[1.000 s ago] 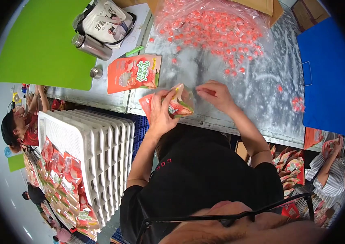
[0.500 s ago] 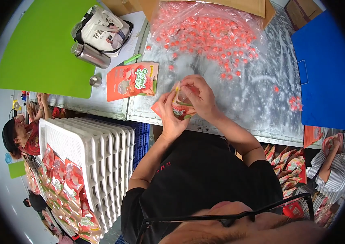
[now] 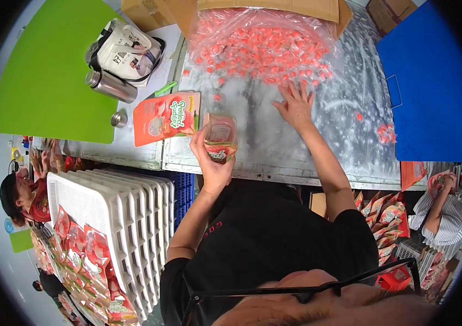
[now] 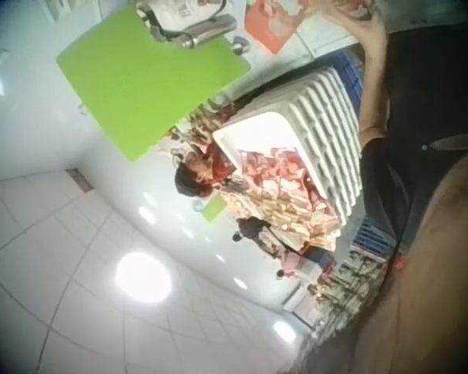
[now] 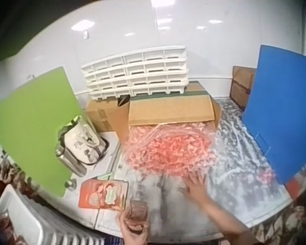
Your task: Packing individual candies into branded bags and organizing them into trays.
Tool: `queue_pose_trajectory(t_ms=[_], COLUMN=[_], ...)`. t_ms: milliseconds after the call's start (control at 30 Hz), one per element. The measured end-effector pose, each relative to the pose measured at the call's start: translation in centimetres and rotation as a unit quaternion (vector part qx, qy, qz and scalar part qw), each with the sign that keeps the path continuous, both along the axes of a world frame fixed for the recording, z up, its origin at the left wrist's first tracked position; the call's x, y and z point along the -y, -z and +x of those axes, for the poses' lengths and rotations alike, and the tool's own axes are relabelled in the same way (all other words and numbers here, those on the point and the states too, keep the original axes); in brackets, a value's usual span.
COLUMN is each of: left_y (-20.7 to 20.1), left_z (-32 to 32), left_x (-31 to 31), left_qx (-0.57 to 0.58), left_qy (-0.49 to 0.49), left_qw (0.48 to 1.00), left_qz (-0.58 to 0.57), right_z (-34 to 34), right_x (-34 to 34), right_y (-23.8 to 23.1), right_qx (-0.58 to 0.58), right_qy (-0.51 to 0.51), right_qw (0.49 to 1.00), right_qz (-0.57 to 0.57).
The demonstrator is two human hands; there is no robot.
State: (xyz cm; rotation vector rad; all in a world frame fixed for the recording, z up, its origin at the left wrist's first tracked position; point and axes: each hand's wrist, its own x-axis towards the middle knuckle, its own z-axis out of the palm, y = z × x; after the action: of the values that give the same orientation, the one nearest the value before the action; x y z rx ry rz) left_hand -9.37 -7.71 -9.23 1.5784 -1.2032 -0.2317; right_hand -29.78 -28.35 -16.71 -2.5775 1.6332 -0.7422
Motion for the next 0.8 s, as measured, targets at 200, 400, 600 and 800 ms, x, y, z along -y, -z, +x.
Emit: queue_pose_trajectory(t_ms=[200, 400, 600, 800], left_y=[0.6, 0.9, 0.9, 1.0], left_z=[0.5, 1.3, 1.5, 1.4], left_x=[-0.3, -0.8, -1.1, -1.1], left_qx=[0.011, 0.004, -0.001, 0.005], left_qy=[-0.011, 0.002, -0.005, 0.001], left_qw=[1.000, 1.000, 0.999, 1.000], left_qz=[0.019, 0.030, 0.034, 0.030], right_z=[0.0, -2.4, -5.8, -5.7], right_x=[-2.5, -3.3, -2.7, -2.4], right_y=[2.5, 1.4, 2.5, 2.8], right_qx=[0.016, 0.500, 0.417, 0.098], right_qy=[-0.101, -0.117, -0.104, -0.096], right_qw=[0.991, 0.789, 0.864, 0.985], right_qz=[0.083, 0.337, 0.261, 0.101])
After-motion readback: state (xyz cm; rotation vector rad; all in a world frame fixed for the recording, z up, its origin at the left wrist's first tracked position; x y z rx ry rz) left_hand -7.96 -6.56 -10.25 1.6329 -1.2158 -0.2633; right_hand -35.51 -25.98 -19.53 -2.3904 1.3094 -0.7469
